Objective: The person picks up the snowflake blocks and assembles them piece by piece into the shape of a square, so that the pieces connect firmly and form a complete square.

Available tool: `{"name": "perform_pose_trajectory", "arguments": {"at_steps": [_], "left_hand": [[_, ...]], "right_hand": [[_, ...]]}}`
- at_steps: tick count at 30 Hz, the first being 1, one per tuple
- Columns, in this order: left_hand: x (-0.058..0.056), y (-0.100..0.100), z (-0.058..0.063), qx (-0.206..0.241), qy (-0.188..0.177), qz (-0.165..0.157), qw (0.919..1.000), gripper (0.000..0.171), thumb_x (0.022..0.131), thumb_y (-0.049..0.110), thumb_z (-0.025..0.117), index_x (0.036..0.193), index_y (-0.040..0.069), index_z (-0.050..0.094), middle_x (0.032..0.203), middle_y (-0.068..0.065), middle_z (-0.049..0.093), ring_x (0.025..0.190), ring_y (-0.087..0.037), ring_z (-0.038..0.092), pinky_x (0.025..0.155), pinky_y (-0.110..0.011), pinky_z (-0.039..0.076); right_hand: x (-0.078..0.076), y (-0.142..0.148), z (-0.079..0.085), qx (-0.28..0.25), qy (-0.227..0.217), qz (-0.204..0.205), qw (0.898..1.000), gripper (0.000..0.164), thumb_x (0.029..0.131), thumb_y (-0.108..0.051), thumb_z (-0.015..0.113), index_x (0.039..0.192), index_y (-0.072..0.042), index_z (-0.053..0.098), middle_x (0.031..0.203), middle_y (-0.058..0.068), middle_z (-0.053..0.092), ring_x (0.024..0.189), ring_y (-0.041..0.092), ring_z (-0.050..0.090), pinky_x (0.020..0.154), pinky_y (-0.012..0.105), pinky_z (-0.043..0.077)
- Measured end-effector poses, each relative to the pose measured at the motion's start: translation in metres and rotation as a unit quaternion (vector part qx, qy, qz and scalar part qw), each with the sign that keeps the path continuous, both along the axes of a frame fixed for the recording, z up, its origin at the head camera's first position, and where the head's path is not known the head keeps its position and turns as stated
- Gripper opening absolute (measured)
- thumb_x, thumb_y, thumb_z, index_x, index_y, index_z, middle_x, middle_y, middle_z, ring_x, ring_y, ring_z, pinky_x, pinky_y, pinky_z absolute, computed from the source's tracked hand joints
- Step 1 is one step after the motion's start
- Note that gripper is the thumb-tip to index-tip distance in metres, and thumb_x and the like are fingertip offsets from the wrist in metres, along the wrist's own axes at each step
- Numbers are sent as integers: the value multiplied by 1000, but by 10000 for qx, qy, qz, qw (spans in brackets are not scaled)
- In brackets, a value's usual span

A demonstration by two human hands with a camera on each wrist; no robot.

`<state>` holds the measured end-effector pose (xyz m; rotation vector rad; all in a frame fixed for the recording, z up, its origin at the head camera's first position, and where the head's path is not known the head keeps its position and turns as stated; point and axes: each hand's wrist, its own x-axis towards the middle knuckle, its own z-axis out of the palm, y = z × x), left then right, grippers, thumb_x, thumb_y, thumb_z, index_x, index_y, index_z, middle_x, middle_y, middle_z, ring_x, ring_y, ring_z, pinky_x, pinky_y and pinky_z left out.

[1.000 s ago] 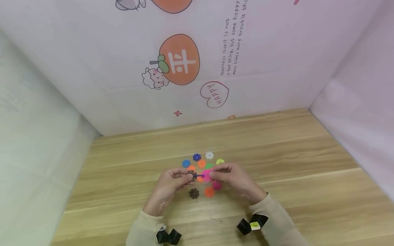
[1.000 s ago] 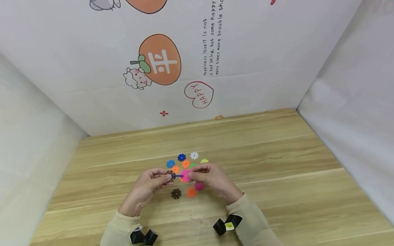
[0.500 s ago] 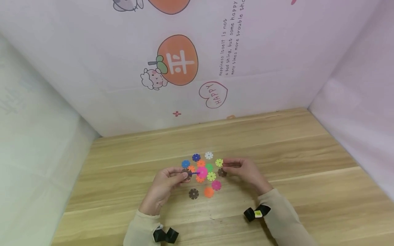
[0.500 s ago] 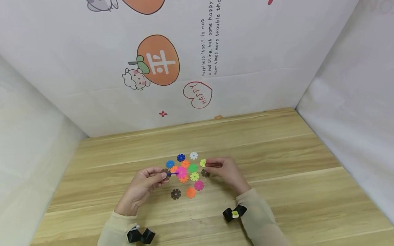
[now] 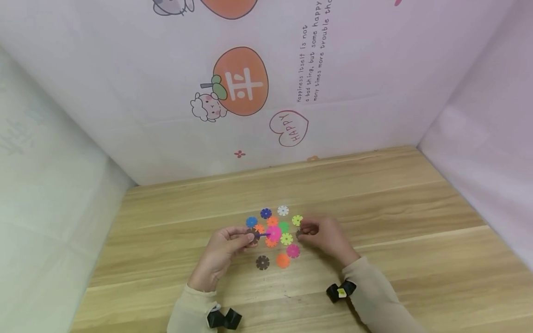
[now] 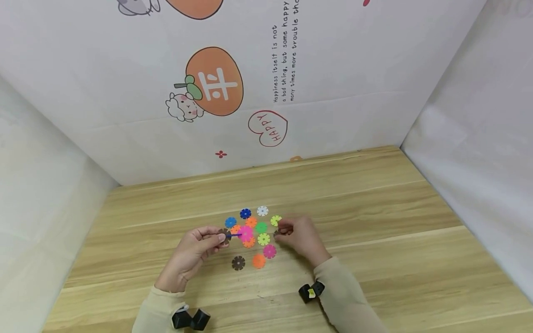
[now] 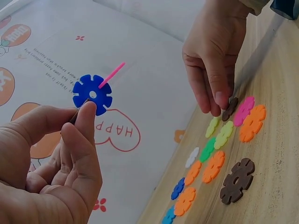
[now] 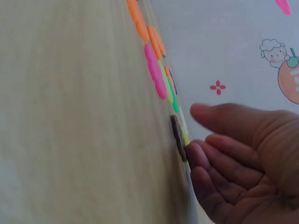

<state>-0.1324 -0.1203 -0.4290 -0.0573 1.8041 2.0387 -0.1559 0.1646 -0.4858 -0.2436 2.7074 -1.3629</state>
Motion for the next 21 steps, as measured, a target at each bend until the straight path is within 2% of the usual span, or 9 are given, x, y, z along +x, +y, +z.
{"name": "perform_pose_trajectory", "arguments": {"at_steps": [5, 13, 21], "left_hand": [[-2, 0, -1, -46, -15, 20, 10000, 13, 91, 3, 66, 104, -1, 64, 90, -1, 74, 82, -11, 72, 74, -21, 57], [-1, -1, -1, 39, 38, -5, 10000, 14, 91, 4, 67, 104, -1, 65, 90, 0, 74, 82, -11, 72, 72, -20, 56], [0, -1, 2, 70, 6, -4, 10000, 12, 91, 2, 66, 103, -1, 64, 88, 0, 74, 81, -10, 72, 73, -20, 56]], "right_hand": [[-1, -1, -2, 65, 85, 5, 9999, 28, 82, -14, 80, 106, -1, 73, 94, 5, 75, 85, 13, 69, 77, 29, 58], [0, 3, 0, 39, 12, -158, 9999, 36, 81, -15, 81, 112, 0, 71, 103, 10, 75, 92, 19, 70, 81, 34, 58], [2, -3, 3, 655, 229, 25, 9976, 36, 78, -12, 82, 110, -1, 72, 101, 10, 74, 91, 21, 68, 83, 40, 57]]}}
